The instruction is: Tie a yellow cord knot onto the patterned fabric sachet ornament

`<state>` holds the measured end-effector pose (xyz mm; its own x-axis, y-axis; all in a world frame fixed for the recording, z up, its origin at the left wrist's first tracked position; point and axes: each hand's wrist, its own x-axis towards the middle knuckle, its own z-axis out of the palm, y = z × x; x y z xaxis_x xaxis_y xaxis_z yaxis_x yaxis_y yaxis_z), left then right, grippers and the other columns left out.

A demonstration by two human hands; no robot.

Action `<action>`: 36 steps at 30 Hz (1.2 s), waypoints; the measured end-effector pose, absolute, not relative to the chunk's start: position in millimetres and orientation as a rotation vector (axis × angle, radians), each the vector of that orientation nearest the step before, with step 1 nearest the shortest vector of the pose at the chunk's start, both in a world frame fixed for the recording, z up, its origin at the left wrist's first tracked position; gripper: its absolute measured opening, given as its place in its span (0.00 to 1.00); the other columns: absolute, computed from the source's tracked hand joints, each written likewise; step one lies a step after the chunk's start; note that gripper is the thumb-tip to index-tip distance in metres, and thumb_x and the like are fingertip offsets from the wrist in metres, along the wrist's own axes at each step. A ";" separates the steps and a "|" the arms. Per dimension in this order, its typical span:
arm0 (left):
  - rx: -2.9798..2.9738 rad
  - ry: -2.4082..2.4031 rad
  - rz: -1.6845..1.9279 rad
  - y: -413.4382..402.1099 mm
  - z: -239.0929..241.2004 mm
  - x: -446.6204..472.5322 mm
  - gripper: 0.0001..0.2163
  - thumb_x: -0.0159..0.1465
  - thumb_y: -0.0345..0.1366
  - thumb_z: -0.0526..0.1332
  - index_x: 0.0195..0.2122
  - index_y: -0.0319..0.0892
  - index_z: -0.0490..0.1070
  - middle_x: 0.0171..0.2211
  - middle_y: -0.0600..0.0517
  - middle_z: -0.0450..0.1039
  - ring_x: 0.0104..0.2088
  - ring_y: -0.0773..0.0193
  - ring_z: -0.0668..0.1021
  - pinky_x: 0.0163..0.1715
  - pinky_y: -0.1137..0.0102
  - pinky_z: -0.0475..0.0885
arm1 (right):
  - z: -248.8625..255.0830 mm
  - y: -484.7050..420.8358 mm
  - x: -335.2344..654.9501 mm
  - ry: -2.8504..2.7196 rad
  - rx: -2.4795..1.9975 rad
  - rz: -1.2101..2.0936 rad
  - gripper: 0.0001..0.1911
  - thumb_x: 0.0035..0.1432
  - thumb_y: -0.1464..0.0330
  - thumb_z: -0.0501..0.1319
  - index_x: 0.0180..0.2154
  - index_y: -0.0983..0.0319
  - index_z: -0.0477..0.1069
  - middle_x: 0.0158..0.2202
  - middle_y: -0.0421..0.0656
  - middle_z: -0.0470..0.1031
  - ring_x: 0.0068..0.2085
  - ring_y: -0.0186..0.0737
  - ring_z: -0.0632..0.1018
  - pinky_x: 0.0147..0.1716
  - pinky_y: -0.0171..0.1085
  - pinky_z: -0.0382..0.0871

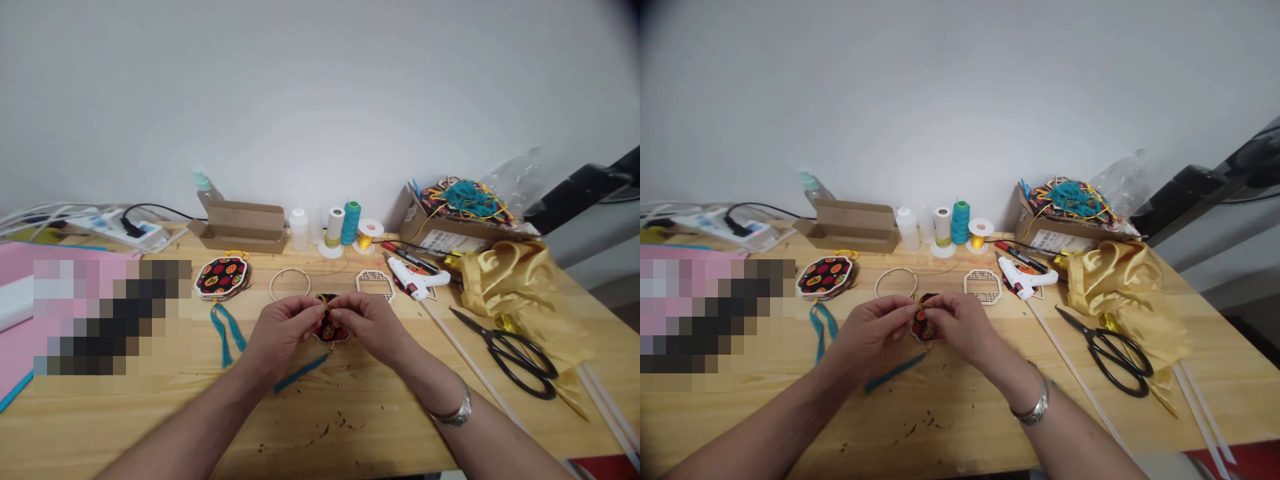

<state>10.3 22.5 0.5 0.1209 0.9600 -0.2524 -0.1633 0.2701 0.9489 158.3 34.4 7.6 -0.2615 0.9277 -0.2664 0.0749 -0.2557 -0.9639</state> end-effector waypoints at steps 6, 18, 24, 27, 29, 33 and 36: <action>0.874 1.165 1.074 25.9 -4.5 10.3 0.07 0.50 0.37 0.65 0.25 0.37 0.74 0.15 0.58 0.63 0.17 0.75 0.61 0.17 0.78 0.54 | 5.1 32.7 165.7 -1.758 -1.382 1.023 0.08 0.55 0.69 0.56 0.27 0.63 0.71 0.23 0.39 0.72 0.26 0.33 0.71 0.26 0.32 0.62; 0.759 1.081 1.098 26.4 -5.6 11.9 0.07 0.48 0.36 0.67 0.25 0.37 0.75 0.15 0.56 0.67 0.14 0.77 0.60 0.14 0.78 0.50 | -0.5 10.3 159.8 -2.355 -0.984 -0.413 0.09 0.58 0.75 0.52 0.37 0.67 0.70 0.24 0.44 0.70 0.27 0.38 0.68 0.26 0.37 0.57; 0.633 0.984 1.056 25.2 -5.2 10.3 0.06 0.51 0.32 0.66 0.28 0.35 0.75 0.23 0.50 0.75 0.16 0.79 0.64 0.14 0.82 0.55 | 1.5 6.2 156.5 -2.424 -0.879 -0.573 0.10 0.57 0.75 0.52 0.38 0.70 0.70 0.26 0.46 0.71 0.27 0.39 0.68 0.24 0.39 0.56; 0.551 0.920 1.028 25.0 -7.1 10.3 0.05 0.51 0.31 0.66 0.28 0.36 0.75 0.25 0.49 0.76 0.20 0.76 0.71 0.19 0.82 0.62 | -0.9 5.3 156.0 -2.475 -0.854 -0.576 0.11 0.57 0.76 0.52 0.40 0.70 0.70 0.27 0.47 0.71 0.28 0.40 0.69 0.23 0.39 0.57; 0.515 0.898 1.019 25.2 -8.1 10.6 0.04 0.51 0.29 0.66 0.28 0.36 0.74 0.24 0.50 0.76 0.23 0.73 0.73 0.22 0.81 0.66 | -1.5 4.9 156.2 -2.502 -0.842 -0.559 0.12 0.56 0.76 0.52 0.41 0.71 0.69 0.27 0.47 0.71 0.28 0.40 0.68 0.23 0.39 0.58; 0.530 0.901 1.029 25.2 -7.9 10.8 0.03 0.51 0.29 0.66 0.27 0.36 0.74 0.21 0.52 0.74 0.22 0.72 0.73 0.23 0.79 0.67 | 2.0 6.9 157.4 -2.407 -0.813 -0.212 0.08 0.57 0.73 0.54 0.36 0.67 0.70 0.29 0.46 0.71 0.31 0.40 0.69 0.28 0.40 0.63; 0.617 0.916 1.066 24.0 -7.2 11.3 0.04 0.51 0.31 0.66 0.27 0.36 0.75 0.23 0.52 0.74 0.24 0.71 0.74 0.27 0.77 0.68 | 4.2 13.5 158.4 -2.047 -0.966 0.291 0.07 0.58 0.72 0.53 0.32 0.64 0.69 0.33 0.46 0.70 0.37 0.38 0.70 0.37 0.39 0.65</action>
